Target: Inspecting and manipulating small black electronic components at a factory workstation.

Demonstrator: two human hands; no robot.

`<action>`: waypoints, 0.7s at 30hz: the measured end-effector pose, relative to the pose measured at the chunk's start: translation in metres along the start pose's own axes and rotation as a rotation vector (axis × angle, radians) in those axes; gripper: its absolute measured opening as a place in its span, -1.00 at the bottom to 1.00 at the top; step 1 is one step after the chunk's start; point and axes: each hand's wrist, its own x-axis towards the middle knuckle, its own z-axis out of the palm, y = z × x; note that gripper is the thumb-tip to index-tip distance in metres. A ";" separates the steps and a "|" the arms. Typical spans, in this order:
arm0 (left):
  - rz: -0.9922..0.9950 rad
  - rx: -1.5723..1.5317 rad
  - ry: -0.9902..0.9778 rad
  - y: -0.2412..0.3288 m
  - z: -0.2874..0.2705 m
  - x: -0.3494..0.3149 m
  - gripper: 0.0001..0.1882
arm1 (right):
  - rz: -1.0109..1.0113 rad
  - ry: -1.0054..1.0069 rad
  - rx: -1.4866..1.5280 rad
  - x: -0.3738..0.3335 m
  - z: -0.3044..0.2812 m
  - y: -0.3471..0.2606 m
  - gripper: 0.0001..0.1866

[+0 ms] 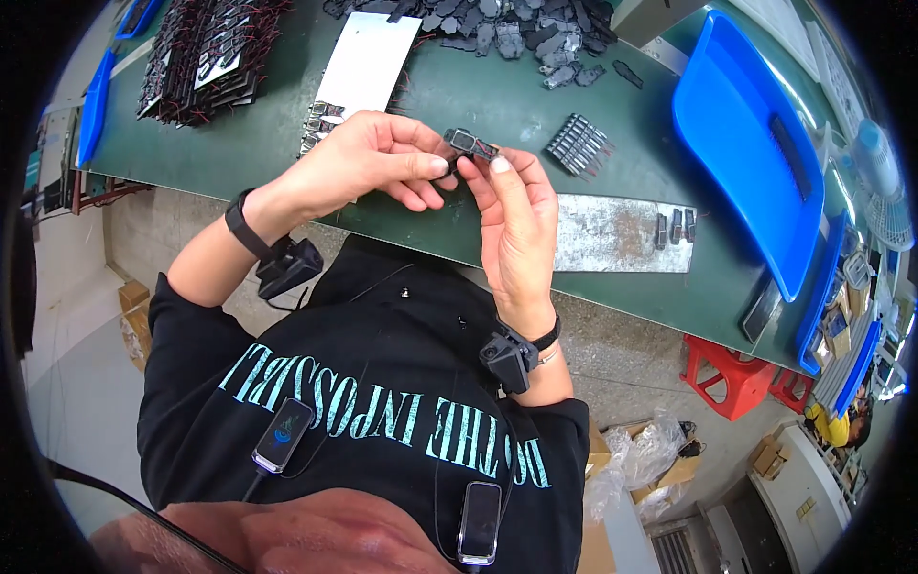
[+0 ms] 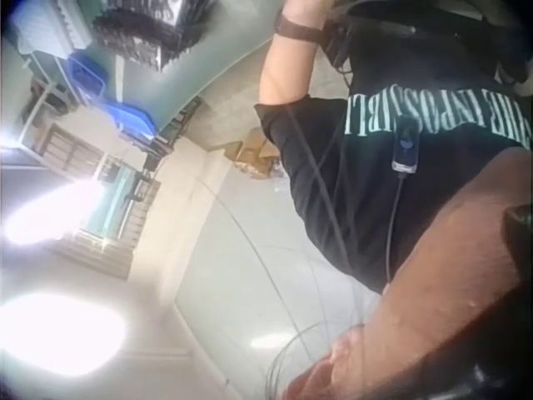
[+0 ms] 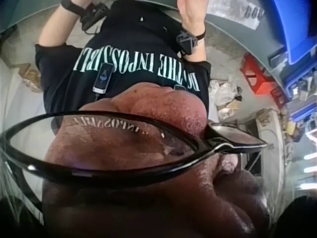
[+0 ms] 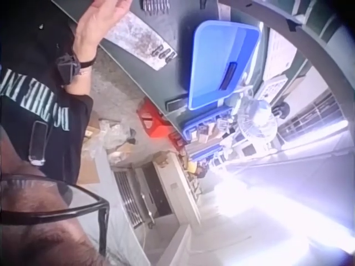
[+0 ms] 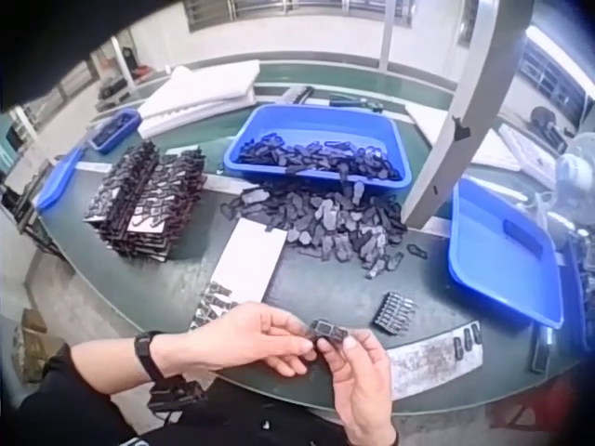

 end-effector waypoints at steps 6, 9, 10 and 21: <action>-0.174 -0.249 -0.130 -0.004 -0.007 -0.005 -0.64 | 0.006 -0.019 -0.108 -0.004 0.004 -0.005 -0.85; 0.051 0.256 0.061 0.002 -0.010 -0.012 -0.71 | -0.022 0.028 -0.137 0.001 -0.001 -0.003 -0.86; 0.048 0.254 0.059 0.000 -0.008 -0.013 -0.71 | -0.053 0.022 -0.194 0.004 -0.004 -0.002 -0.87; 0.874 0.896 0.460 -0.026 0.012 0.002 -0.71 | -0.140 -0.019 -0.464 0.001 -0.002 0.007 -0.90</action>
